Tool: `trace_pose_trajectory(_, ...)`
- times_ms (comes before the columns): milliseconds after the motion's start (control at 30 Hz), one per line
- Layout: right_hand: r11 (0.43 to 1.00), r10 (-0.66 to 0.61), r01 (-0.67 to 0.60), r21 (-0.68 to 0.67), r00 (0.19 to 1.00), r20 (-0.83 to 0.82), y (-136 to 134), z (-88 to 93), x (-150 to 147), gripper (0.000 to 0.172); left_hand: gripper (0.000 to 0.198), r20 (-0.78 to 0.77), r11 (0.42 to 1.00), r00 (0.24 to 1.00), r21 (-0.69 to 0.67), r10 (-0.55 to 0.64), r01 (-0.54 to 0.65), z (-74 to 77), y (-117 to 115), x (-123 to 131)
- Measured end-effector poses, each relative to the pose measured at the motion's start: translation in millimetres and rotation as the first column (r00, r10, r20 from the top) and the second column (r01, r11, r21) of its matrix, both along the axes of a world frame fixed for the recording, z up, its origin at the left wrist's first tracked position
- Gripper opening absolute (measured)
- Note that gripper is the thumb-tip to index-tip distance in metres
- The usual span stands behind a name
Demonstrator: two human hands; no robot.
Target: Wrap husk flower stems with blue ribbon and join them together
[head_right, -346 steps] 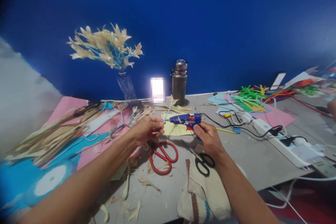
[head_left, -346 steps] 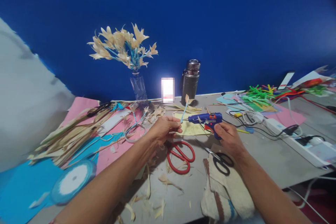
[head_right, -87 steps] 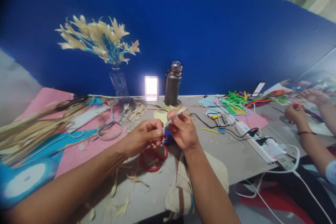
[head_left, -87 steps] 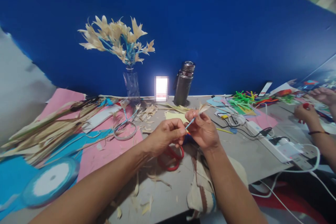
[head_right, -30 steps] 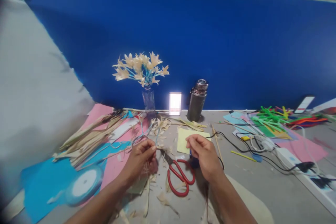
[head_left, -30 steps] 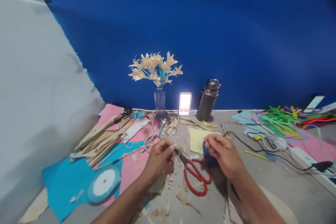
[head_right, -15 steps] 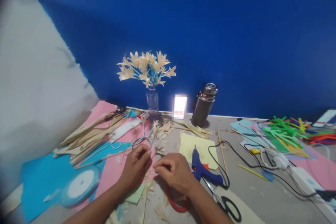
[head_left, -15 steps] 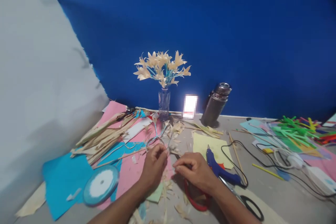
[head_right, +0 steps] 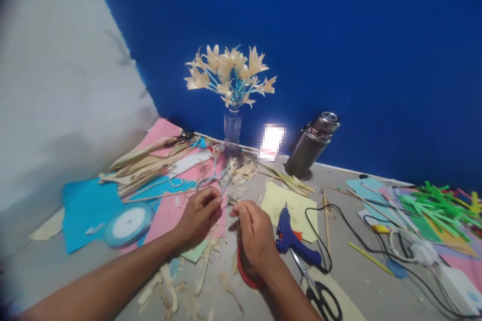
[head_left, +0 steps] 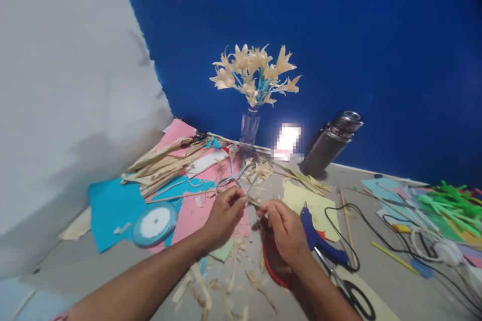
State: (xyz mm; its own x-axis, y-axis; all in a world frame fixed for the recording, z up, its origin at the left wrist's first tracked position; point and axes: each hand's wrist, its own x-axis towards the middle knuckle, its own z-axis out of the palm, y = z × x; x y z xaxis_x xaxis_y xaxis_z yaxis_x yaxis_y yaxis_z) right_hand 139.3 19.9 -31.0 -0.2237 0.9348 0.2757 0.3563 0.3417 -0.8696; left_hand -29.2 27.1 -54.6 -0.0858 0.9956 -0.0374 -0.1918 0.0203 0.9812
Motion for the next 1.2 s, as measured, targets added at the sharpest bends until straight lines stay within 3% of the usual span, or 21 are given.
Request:
trace_pose_trajectory(100,0.997,0.000,-0.008,0.083,0.995,0.098,2,-3.9,-2,0.023,0.027,0.086,0.998,0.994,0.000,-0.062,0.063,0.3,-2,0)
trace_pose_trajectory(267,0.991,0.012,-0.035,0.132,0.985,0.169,1,-7.5,0,0.018,0.027,0.007,0.991,0.991,-0.031,-0.132,0.132,1.5,-8,0)
trace_pose_trajectory(467,1.000,0.024,-0.027,0.017,0.992,0.121,-6,-4.7,-2,0.036,0.027,0.010,0.989,0.991,-0.069,-0.133,0.133,0.0,-8,-1)
trace_pose_trajectory(600,1.000,-0.008,0.006,0.018,0.988,0.157,-6,-7.2,-5,0.046,0.027,0.001,0.988,0.991,-0.075,-0.132,0.132,-1.5,-7,-4)
trace_pose_trajectory(767,1.000,-0.014,0.016,-0.020,0.995,0.097,2,-12.4,-4,0.029,0.026,0.036,0.987,0.991,-0.091,-0.127,0.130,1.1,-9,-3)
trace_pose_trajectory(1000,0.995,-0.031,0.014,0.097,0.983,0.179,1,-13.5,-2,0.018,0.025,0.041,0.989,0.990,-0.047,-0.136,0.138,6.4,-14,9)
trace_pose_trajectory(1200,0.990,-0.116,0.094,0.102,0.965,0.235,3,-9.4,0,0.032,0.026,0.021,0.992,0.991,-0.005,-0.130,0.130,8.4,-17,14)
